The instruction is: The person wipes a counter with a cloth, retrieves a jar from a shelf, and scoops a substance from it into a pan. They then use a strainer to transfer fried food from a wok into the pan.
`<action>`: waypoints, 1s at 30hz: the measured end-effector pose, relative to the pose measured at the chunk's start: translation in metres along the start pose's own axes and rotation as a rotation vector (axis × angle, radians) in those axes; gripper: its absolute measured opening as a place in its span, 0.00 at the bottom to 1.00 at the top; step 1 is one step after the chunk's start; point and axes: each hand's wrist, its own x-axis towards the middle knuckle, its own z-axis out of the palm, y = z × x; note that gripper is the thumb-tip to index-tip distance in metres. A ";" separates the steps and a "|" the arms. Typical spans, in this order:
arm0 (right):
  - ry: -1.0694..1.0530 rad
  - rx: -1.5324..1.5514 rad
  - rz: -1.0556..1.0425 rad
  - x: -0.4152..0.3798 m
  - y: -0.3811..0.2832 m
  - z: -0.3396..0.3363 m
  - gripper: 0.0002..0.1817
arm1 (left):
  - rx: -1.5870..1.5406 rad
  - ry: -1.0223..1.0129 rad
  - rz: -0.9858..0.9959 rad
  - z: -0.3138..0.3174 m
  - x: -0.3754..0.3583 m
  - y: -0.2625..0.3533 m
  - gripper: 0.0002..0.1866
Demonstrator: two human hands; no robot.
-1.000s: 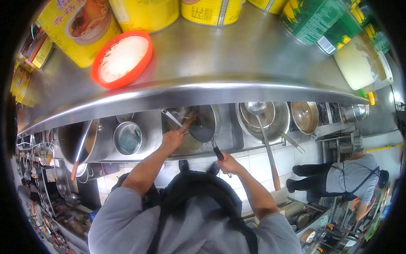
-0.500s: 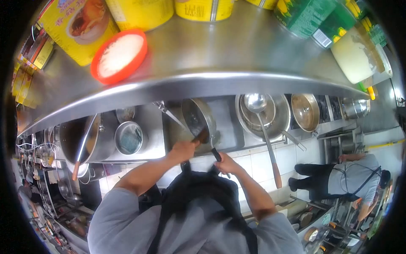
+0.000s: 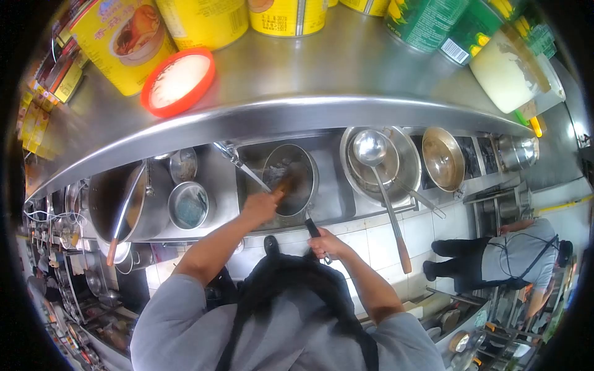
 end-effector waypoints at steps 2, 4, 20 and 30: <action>0.012 -0.050 0.001 0.005 0.002 -0.005 0.11 | 0.015 -0.046 0.072 0.010 -0.018 0.020 0.19; 0.024 -0.077 -0.030 0.004 0.002 -0.011 0.11 | 0.027 -0.007 0.186 0.012 -0.032 0.012 0.20; -0.149 0.057 0.107 -0.003 0.010 -0.020 0.10 | 0.133 -0.148 0.061 -0.025 -0.005 -0.056 0.28; -0.200 0.074 0.033 -0.006 0.000 -0.033 0.10 | 0.110 -0.181 0.194 -0.032 -0.024 -0.048 0.24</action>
